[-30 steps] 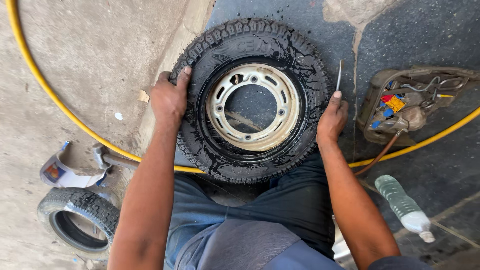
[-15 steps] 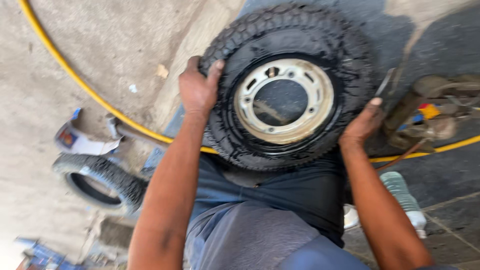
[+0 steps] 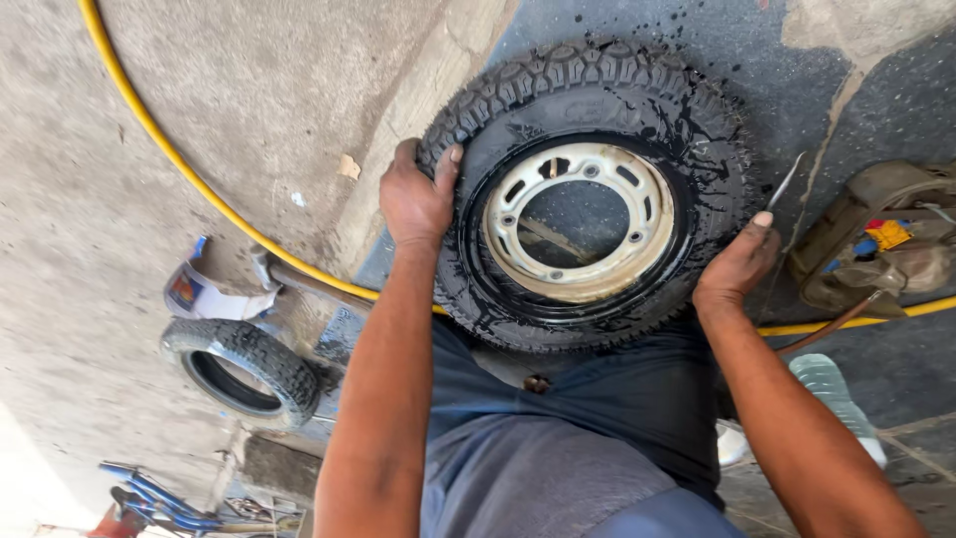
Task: The person pours liquid onto a tire and then uses a metal tool to mount the tire onto a rim. The person works on the tire while sitting on the ground.
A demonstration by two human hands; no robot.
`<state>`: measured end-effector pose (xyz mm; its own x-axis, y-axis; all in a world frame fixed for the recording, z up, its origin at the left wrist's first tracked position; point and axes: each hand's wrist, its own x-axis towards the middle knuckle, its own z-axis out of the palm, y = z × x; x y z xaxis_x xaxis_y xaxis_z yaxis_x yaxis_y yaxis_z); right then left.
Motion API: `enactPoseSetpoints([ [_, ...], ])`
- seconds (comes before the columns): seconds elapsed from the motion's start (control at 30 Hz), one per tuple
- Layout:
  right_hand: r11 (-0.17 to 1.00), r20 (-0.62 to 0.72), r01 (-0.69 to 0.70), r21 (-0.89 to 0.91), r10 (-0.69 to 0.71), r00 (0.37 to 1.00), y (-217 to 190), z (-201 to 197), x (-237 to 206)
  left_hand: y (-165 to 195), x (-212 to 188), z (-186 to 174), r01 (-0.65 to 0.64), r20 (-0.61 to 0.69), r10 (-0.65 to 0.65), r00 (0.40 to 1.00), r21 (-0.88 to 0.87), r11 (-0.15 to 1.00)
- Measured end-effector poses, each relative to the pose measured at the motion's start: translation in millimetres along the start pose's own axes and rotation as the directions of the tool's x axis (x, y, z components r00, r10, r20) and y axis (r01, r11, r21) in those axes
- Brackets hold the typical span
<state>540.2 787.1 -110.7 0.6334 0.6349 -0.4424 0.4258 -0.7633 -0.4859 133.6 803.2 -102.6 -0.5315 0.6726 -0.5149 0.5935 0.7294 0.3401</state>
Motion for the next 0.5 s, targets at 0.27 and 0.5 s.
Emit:
enactPoseSetpoints([
  [0.27, 0.983, 0.009, 0.116, -0.145, -0.116, 0.993, -22, 4, -8, -3, 0, 0, -0.013, -0.005, 0.012, 1.0, -0.026, 1.0],
  [0.5, 0.968, -0.045, 0.06, -0.243, -0.073, 0.996, -33, 12, -10, 3, -1, -7, 0.016, 0.043, -0.014, 0.999, -0.026, 1.0],
])
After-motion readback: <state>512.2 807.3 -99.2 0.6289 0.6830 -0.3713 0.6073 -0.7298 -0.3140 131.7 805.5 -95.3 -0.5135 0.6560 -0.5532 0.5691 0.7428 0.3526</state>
